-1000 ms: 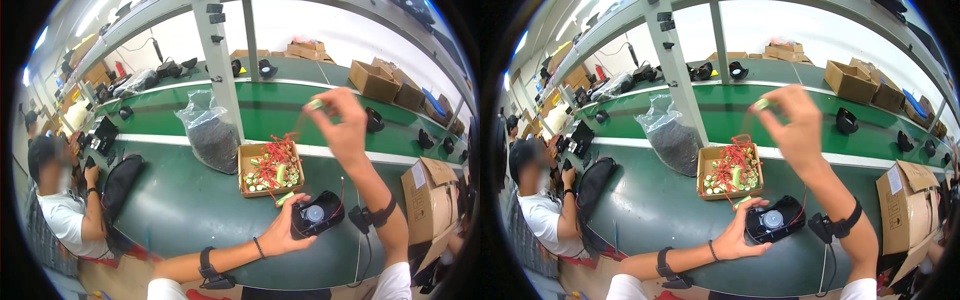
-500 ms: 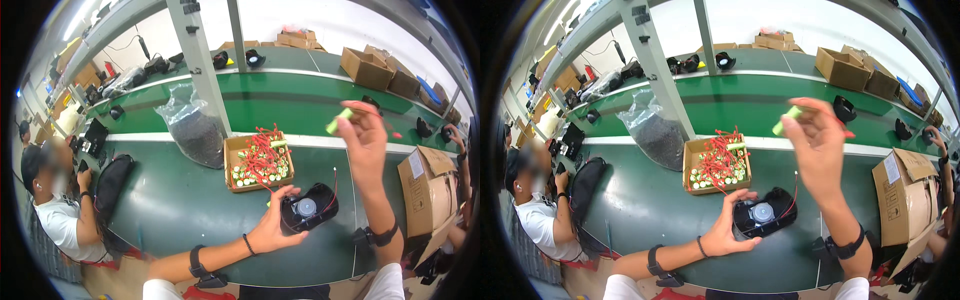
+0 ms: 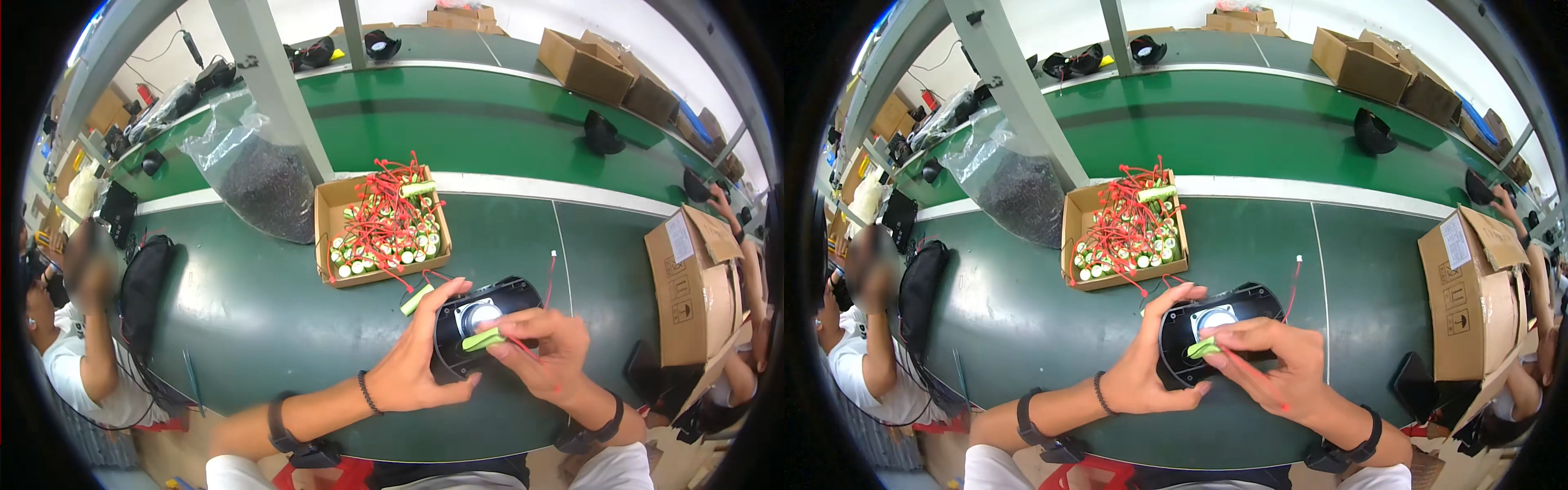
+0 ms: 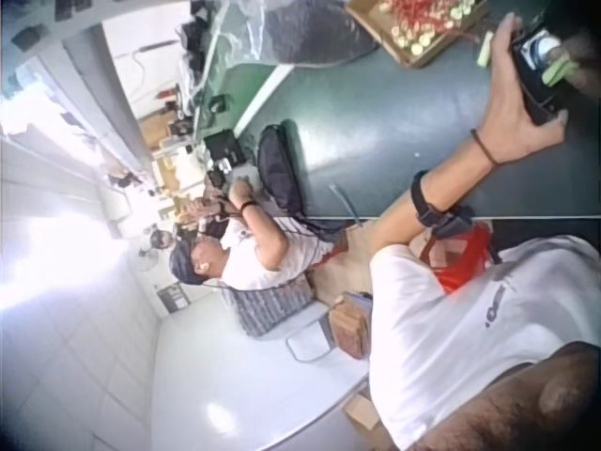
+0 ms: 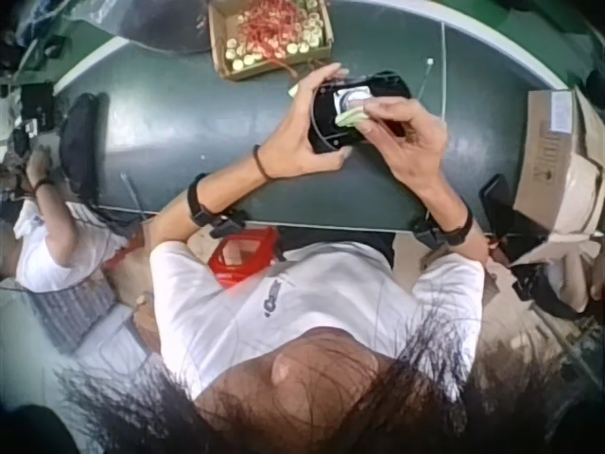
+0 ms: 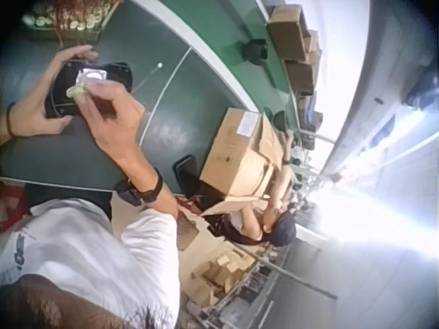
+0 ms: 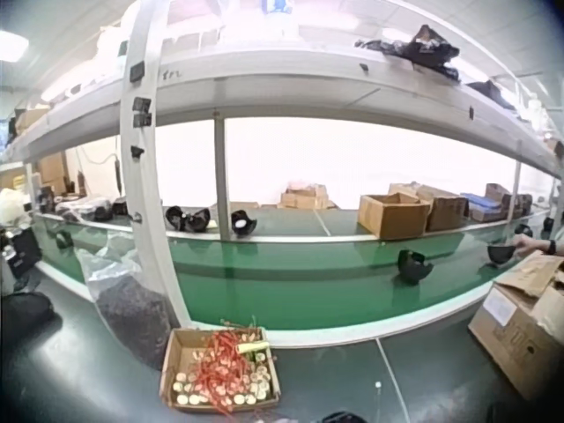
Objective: Assembling a small electronic speaker unit by connecting wires and components.
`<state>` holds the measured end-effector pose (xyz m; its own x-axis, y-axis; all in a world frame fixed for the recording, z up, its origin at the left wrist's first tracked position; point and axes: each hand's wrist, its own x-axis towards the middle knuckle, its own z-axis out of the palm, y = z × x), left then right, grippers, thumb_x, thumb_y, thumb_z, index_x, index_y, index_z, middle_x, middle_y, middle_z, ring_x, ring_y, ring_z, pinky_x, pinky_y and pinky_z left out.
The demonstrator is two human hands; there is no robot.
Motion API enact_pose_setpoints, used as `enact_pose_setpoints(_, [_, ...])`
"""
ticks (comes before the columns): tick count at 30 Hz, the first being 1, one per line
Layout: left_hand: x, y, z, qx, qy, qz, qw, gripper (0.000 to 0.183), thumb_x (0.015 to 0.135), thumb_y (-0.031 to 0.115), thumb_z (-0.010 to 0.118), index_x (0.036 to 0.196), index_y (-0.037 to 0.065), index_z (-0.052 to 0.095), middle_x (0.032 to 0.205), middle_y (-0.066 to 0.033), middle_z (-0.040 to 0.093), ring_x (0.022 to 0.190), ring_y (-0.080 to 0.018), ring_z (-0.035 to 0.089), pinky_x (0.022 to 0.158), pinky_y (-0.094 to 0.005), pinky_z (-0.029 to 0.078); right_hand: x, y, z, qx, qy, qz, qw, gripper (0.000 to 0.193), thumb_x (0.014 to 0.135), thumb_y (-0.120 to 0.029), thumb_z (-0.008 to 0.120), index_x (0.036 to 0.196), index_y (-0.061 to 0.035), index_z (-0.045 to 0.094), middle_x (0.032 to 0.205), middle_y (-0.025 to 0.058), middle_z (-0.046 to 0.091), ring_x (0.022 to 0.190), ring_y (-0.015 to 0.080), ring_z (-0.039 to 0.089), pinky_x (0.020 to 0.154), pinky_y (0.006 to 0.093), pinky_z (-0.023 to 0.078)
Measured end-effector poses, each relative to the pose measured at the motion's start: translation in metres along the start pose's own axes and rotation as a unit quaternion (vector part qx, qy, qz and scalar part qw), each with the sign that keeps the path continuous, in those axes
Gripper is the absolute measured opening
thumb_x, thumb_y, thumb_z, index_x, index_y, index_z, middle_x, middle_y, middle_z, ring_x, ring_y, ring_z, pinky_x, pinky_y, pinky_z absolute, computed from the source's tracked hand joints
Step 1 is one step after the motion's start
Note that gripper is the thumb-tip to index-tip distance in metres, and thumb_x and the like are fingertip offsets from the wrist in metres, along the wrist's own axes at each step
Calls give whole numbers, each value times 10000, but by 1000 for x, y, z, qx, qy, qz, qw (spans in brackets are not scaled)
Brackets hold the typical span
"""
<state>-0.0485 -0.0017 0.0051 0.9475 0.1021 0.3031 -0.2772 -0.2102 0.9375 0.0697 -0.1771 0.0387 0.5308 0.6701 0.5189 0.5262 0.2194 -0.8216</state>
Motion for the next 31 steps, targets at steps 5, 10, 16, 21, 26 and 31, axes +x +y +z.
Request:
enact_pose_setpoints(5, [2,1,-2,45,-23,26,998,1113,705,137,844,1559,33,137,1500,-229,337,1382,-320,405,1156,-427,329,1,2,-1,-78,-43,-79,993,264,733,56,848,946,1,702,968,164,761,839,251,764,712,325,632])
enact_pose_setpoints(10, [1,-5,0,22,-19,22,999,1136,688,129,858,1553,38,128,1500,-228,338,1382,-328,407,1156,-433,332,0,6,3,-85,-53,-91,991,241,711,11,860,914,-7,732,972,135,766,805,238,754,679,316,602])
enact_pose_setpoints(16, [0,-4,0,23,-3,21,1000,1055,691,88,842,1526,-9,204,1433,-218,374,1328,-349,447,1121,-416,379,4,6,3,-102,-69,-114,986,180,714,-4,852,850,-18,735,947,117,764,805,239,748,685,323,577])
enact_pose_setpoints(21, [-1,-5,-2,41,-27,5,999,1131,666,98,857,1537,29,140,1499,-233,347,1398,-322,402,1159,-430,342,5,4,4,-123,-82,-139,979,161,712,12,839,821,-16,724,928,111,757,809,242,747,693,317,575])
enact_pose_setpoints(26, [-3,-8,1,26,-4,27,999,1056,659,66,836,1512,-8,218,1430,-239,371,1343,-410,425,1125,-455,380,6,3,3,-141,-104,-149,973,176,700,2,842,824,-9,718,956,122,743,918,294,732,743,369,604])
enact_pose_setpoints(31, [-4,-10,-2,82,-39,48,995,1138,655,140,914,1512,30,174,1504,-234,340,1419,-371,377,1174,-480,319,5,-1,-3,-179,-145,-147,962,202,713,-21,847,878,-26,731,1011,119,743,1030,327,703,795,370,609])
